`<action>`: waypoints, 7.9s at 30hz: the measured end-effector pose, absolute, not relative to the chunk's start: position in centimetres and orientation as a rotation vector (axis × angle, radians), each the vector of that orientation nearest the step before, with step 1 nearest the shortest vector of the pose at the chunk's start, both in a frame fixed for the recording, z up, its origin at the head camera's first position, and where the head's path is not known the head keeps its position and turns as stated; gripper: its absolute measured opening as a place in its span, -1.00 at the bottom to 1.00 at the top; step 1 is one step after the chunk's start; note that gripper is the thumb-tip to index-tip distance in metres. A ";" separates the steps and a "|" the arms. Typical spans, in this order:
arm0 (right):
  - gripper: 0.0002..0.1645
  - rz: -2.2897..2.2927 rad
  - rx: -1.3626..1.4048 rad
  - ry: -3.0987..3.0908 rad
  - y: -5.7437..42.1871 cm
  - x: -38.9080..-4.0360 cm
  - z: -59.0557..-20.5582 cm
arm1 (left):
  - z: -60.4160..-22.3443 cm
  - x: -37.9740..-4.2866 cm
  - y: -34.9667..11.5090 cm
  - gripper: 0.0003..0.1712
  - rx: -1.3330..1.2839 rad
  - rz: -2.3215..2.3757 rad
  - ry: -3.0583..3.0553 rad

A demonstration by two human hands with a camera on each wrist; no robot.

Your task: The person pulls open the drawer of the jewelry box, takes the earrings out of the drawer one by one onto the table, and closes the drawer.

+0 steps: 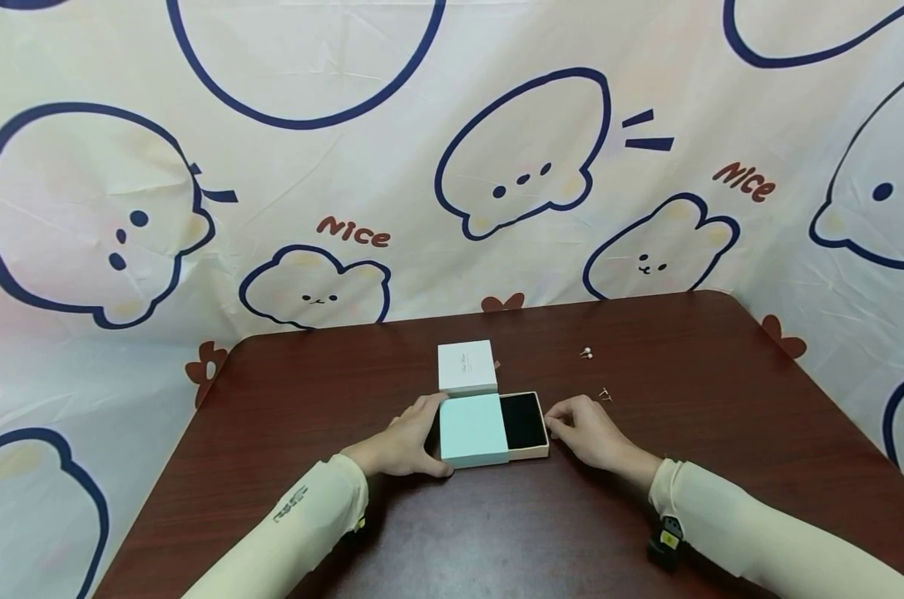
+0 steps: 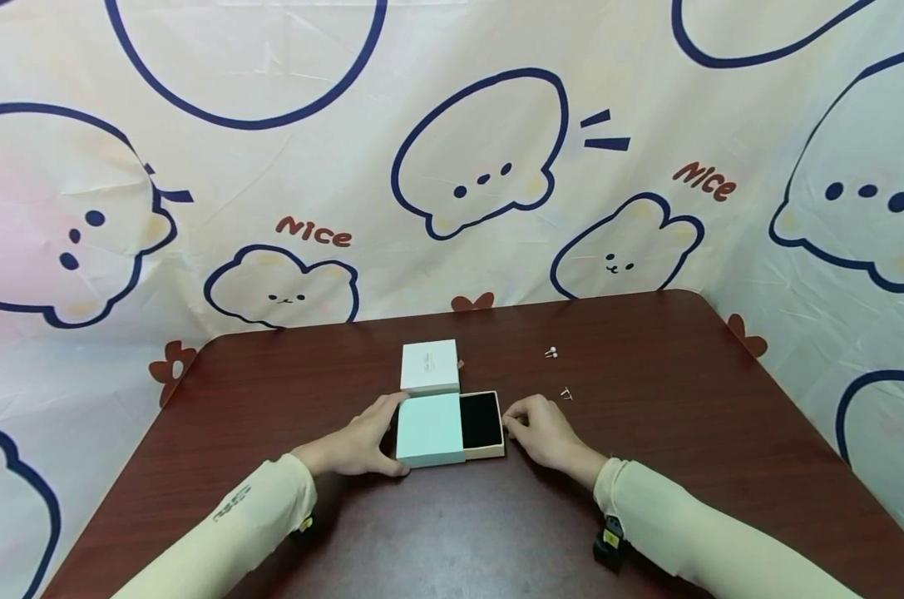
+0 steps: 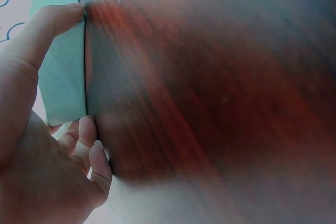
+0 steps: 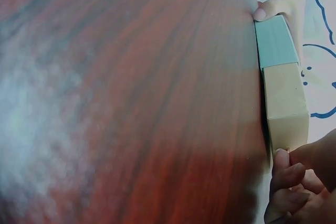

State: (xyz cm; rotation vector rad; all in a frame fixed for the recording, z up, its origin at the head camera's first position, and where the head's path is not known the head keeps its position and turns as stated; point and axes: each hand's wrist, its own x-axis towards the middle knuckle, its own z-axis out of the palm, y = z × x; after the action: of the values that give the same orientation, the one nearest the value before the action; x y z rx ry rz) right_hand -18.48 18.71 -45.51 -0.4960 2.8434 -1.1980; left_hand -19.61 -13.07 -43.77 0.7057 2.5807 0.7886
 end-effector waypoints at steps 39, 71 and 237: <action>-0.80 -1.180 -0.540 2.862 17.3 -18.7 -45.5 | -43.8 -19.6 -13.1 0.29 0.719 0.790 2.584; -0.80 -1.222 -0.515 2.826 16.4 -18.7 -45.7 | -43.7 -19.6 -13.0 0.28 0.705 0.772 2.586; -0.78 -1.203 -0.620 2.807 13.6 -18.9 -45.6 | -43.8 -19.7 -13.0 0.30 0.704 0.774 2.576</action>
State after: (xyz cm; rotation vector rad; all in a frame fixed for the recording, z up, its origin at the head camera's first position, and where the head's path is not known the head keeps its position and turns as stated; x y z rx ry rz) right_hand -18.89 13.58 -45.60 -0.6196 2.8069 -1.2030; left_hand -19.70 -12.97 -43.82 0.7036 2.5763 0.7738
